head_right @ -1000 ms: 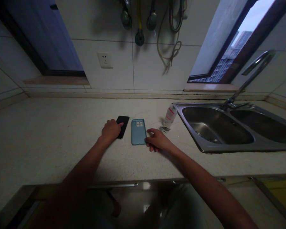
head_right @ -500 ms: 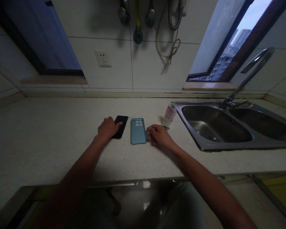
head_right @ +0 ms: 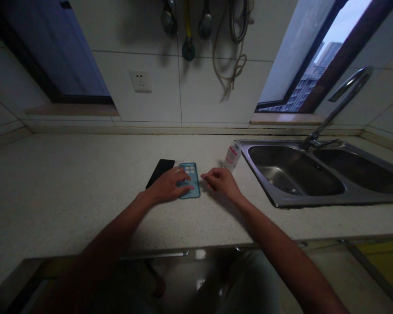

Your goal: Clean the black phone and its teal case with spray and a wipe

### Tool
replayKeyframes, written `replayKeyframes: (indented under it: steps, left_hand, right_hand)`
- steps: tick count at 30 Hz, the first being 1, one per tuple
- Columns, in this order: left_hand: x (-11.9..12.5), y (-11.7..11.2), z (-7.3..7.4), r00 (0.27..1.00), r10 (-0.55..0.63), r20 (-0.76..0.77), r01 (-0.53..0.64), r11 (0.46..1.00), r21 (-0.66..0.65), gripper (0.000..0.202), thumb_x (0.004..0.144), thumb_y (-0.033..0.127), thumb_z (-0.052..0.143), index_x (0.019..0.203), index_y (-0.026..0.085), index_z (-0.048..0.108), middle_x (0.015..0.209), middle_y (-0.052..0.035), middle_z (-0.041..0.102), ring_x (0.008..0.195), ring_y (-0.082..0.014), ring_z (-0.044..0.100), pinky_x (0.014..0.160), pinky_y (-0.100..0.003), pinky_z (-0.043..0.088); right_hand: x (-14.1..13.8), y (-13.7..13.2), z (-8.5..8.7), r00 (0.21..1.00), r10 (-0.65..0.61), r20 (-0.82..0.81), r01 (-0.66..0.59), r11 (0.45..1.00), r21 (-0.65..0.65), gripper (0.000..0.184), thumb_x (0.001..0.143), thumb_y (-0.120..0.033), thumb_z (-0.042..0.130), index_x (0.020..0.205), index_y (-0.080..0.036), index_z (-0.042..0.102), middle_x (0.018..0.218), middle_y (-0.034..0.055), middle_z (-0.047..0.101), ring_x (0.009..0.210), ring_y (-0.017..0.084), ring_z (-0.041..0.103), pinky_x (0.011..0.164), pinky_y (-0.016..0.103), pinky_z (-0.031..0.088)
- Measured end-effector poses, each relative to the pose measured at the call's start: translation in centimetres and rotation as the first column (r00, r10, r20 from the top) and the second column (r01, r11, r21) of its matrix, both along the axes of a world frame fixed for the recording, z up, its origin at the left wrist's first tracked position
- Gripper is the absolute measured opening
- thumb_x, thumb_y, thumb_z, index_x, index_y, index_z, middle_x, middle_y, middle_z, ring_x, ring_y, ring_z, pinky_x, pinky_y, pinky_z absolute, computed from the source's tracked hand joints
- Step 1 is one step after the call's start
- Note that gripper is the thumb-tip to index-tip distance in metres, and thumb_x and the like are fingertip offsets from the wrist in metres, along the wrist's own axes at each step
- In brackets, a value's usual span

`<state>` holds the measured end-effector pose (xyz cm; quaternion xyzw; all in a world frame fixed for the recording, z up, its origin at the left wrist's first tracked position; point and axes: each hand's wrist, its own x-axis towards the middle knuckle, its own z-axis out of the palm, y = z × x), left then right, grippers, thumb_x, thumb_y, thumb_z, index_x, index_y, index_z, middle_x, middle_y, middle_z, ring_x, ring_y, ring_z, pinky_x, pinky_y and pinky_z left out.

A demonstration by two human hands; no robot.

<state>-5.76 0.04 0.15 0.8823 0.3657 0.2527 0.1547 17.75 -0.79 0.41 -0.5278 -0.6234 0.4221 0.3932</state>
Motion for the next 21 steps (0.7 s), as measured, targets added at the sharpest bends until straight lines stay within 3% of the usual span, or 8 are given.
replayKeyframes:
  steps: [4,10,15,21]
  left_hand:
    - [0.5,-0.4,-0.4,0.987,-0.146,-0.067,0.144,0.989,-0.035,0.038,0.078,0.052,0.077,0.099,0.021,0.075,0.104,-0.009,0.066,0.103,-0.0258,0.059,0.094,-0.04,0.044]
    - [0.8,-0.5,-0.5,0.967,-0.179,-0.179,0.178,0.984,-0.022,0.029,0.085,0.043,0.072,0.1,0.018,0.075,0.1,-0.0079,0.068,0.098,-0.0232,0.06,0.091,-0.037,0.045]
    - [0.6,-0.3,-0.5,0.968,-0.164,-0.191,0.166,0.986,-0.005,0.029,0.087,0.043,0.07,0.1,0.018,0.075,0.101,-0.0089,0.069,0.099,-0.0239,0.061,0.091,-0.037,0.045]
    - [0.4,-0.2,-0.2,0.966,-0.184,-0.183,0.178,0.983,-0.048,0.022,0.086,0.04,0.072,0.09,0.018,0.074,0.095,-0.0074,0.07,0.096,-0.0227,0.063,0.091,-0.037,0.045]
  right_hand:
    - [0.0,0.0,0.1,0.999,-0.041,-0.032,0.042,0.999,0.019,0.046,0.068,-0.06,0.077,0.062,-0.018,0.058,0.051,-0.0014,0.058,0.037,0.008,0.045,0.038,0.022,0.033]
    - [0.4,0.2,0.6,0.985,-0.103,-0.137,0.109,0.993,0.04,0.055,0.075,-0.072,0.065,0.075,-0.017,0.064,0.054,-0.0013,0.059,0.037,0.009,0.048,0.035,0.02,0.029]
    - [0.5,0.4,0.3,0.988,-0.021,-0.153,0.027,0.999,0.038,0.046,0.078,-0.064,0.063,0.086,-0.018,0.063,0.059,-0.0015,0.062,0.038,0.01,0.051,0.035,0.02,0.03]
    - [0.5,0.9,-0.7,0.992,0.073,-0.105,-0.077,0.996,-0.032,0.034,0.08,-0.052,0.063,0.079,-0.018,0.058,0.06,-0.0011,0.064,0.039,0.009,0.052,0.035,0.019,0.033]
